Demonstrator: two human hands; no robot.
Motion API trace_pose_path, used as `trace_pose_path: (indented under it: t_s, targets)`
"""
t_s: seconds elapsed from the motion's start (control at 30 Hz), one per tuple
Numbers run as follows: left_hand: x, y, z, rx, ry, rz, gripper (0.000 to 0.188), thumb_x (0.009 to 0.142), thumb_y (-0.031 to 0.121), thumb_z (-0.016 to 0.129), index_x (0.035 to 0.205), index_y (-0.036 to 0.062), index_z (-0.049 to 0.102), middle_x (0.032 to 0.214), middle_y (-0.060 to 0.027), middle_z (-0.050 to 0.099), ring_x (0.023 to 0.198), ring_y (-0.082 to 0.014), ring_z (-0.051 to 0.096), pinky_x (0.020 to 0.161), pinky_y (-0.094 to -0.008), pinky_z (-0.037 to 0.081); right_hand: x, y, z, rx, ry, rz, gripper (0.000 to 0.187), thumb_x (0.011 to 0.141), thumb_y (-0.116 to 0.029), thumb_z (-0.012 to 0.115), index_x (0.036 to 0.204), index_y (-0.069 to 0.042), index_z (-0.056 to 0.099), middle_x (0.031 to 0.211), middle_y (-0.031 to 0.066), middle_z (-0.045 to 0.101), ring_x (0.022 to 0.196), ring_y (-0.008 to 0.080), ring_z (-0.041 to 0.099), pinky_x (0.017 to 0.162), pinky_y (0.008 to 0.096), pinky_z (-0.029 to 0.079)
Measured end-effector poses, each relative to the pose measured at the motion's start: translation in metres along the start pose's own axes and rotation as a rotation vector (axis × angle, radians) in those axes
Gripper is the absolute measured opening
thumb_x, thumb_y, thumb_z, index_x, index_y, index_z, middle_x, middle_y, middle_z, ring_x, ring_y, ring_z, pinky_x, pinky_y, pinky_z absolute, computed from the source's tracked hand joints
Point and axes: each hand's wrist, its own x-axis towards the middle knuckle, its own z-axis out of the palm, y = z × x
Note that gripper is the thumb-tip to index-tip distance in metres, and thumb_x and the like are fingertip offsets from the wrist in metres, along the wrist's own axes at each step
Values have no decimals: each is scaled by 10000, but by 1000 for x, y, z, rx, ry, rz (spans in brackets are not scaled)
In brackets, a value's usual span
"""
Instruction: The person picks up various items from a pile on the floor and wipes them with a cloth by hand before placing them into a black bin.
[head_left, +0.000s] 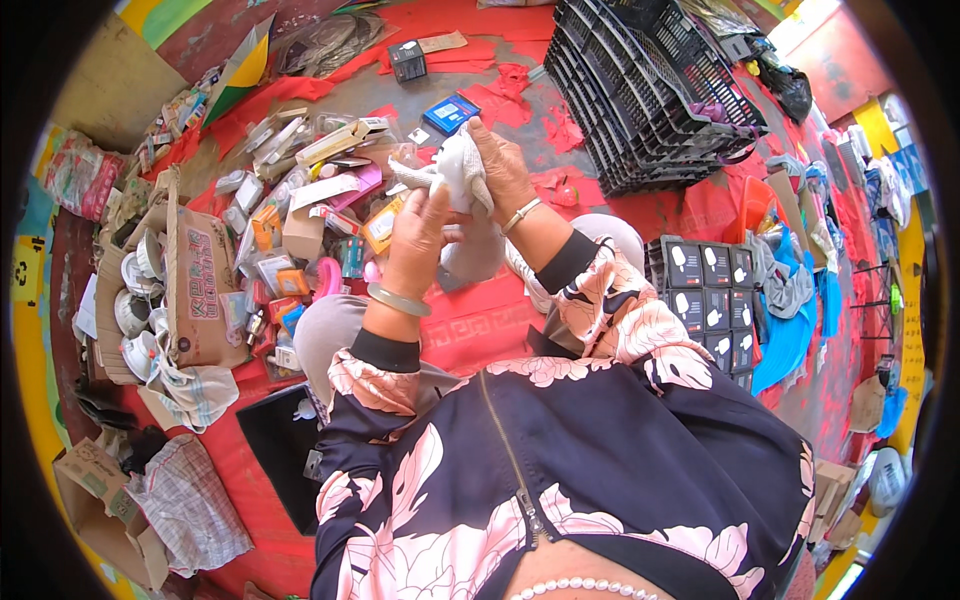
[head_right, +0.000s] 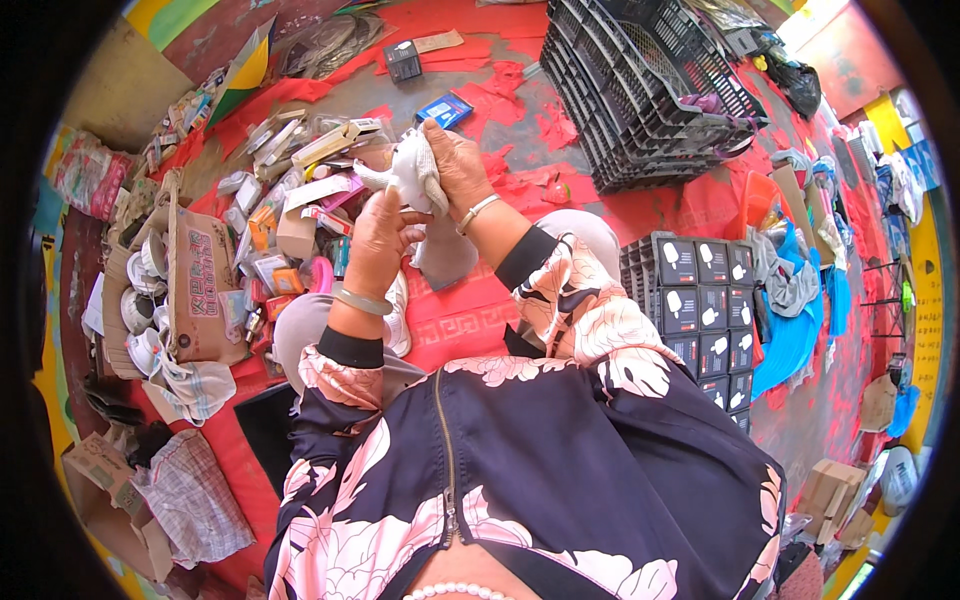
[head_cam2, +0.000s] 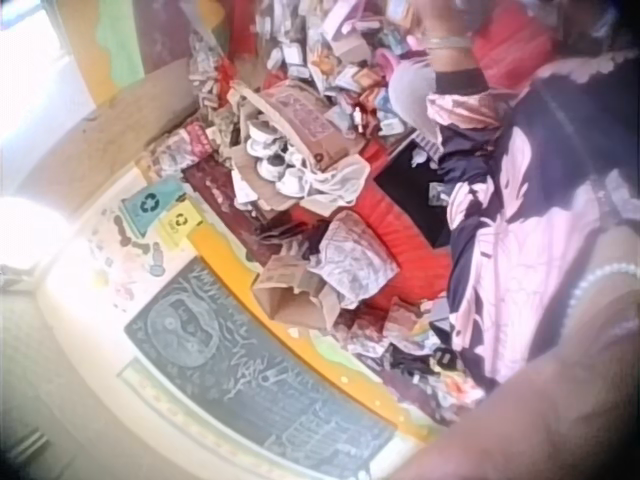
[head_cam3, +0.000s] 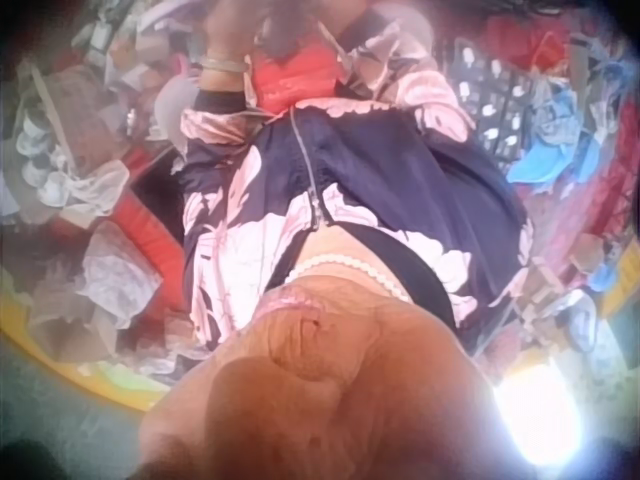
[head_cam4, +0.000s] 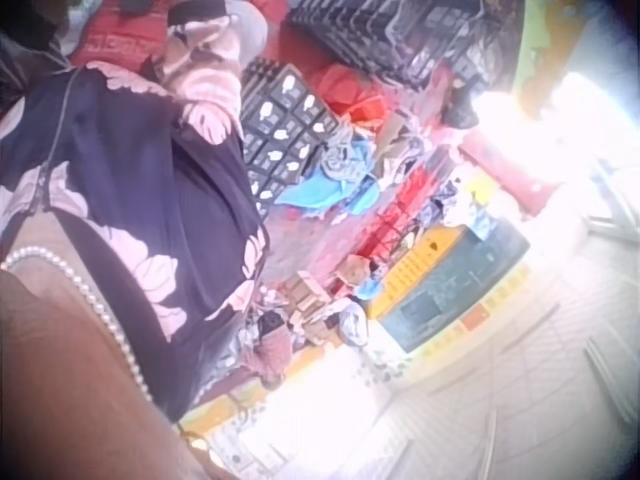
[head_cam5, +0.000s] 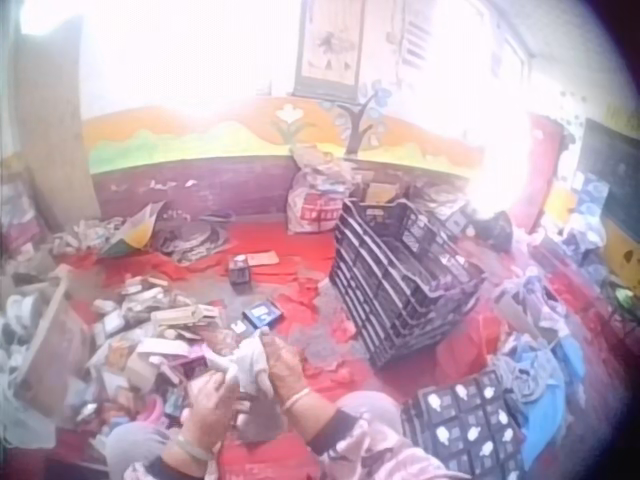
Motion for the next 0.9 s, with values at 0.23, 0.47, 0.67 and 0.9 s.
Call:
trace_pose_path:
  t_s: [0.23,0.47,0.67,0.9]
  targets:
    - [4,-15,-6,62,19,21,271,871,238,587,1014,10,556,837,-76,628,672,-147,628,557,-208,477,1,8,-3,-232,52,-254,298,879,-285,582,712,-39,594,665,-40,523,582,32,422,502,201,351]
    - [-2,-7,-3,-130,-14,-38,278,896,246,540,1029,2,549,853,-113,638,670,-181,637,552,-228,495,1,2,-6,-160,29,-215,303,868,-298,591,725,-31,606,667,-16,546,584,55,469,513,210,380]
    - [-19,7,-13,-172,-30,76,276,909,225,515,1053,-8,547,866,-133,639,675,-188,640,606,-254,529,-6,-1,2,157,23,14,369,921,-352,474,919,2,577,796,65,598,645,129,557,576,279,464]
    - [-58,30,-28,-1,347,280,233,874,169,575,1032,-2,578,885,-45,632,684,-102,607,566,-230,500,-50,51,26,-586,-436,-51,241,929,-185,466,1079,-32,575,1024,130,601,872,231,579,772,295,454]
